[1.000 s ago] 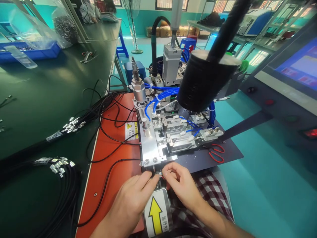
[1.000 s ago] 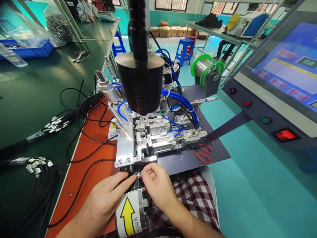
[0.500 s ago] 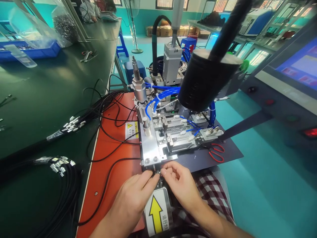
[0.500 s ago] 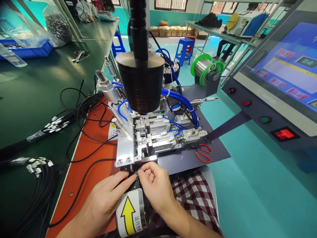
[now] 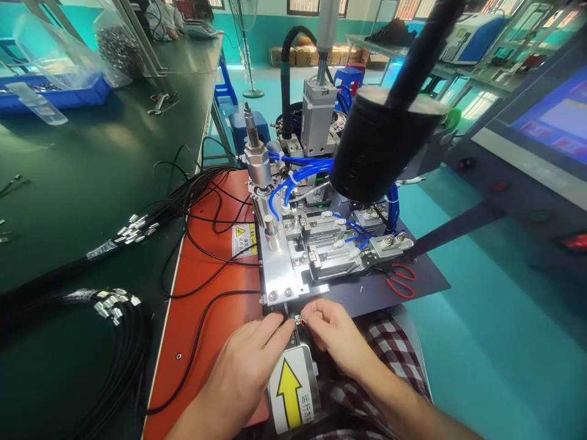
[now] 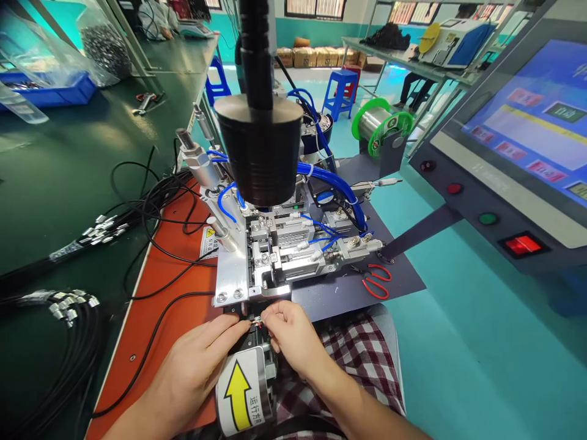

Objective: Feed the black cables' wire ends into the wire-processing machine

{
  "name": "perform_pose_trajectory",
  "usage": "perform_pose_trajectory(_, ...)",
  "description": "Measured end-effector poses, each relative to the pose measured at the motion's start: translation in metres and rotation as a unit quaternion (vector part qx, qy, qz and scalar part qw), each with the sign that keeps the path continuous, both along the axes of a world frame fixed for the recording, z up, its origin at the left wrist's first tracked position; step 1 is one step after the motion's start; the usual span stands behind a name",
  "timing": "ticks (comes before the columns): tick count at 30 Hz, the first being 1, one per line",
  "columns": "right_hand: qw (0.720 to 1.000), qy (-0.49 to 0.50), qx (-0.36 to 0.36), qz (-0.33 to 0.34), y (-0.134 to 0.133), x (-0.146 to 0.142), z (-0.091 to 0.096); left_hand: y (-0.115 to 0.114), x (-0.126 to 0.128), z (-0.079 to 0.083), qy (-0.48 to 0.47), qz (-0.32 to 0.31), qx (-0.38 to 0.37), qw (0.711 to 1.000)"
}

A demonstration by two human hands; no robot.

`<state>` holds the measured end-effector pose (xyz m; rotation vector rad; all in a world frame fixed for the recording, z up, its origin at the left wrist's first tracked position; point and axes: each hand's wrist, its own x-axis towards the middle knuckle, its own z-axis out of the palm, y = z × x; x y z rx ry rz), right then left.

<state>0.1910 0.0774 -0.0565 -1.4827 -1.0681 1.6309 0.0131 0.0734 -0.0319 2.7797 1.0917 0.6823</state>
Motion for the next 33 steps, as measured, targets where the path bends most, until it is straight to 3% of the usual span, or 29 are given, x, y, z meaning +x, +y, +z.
perform_pose_trajectory(5,1.000,-0.001,-0.005,-0.019,-0.005,0.009,-0.014,0.002,0.002,0.002,-0.016,0.000,-0.014,1.000)
perform_pose_trajectory(11,0.989,-0.091,0.113,-0.041,-0.022,0.003,0.006,0.002,0.003,0.002,-0.024,0.000,-0.016,1.000)
perform_pose_trajectory(16,0.970,-0.163,0.178,-0.037,-0.018,-0.001,0.009,0.000,0.000,0.000,-0.018,-0.001,-0.035,0.999)
perform_pose_trajectory(18,0.978,-0.129,0.156,-0.041,-0.014,0.000,0.008,0.000,0.000,0.000,-0.018,0.001,-0.021,1.000)
perform_pose_trajectory(21,0.997,-0.001,0.051,-0.053,-0.010,0.002,0.004,0.001,0.001,0.001,-0.020,0.003,-0.006,1.000)
perform_pose_trajectory(24,0.995,0.087,-0.016,-0.051,-0.008,0.003,-0.002,0.001,0.002,0.002,-0.019,0.002,-0.026,0.999)
perform_pose_trajectory(29,0.989,0.136,-0.042,-0.038,-0.009,0.005,-0.003,-0.005,-0.001,0.003,0.038,0.058,-0.032,0.997)
perform_pose_trajectory(33,0.988,0.138,-0.025,-0.066,-0.009,0.002,0.001,-0.015,-0.004,-0.002,0.117,0.093,-0.106,0.983)
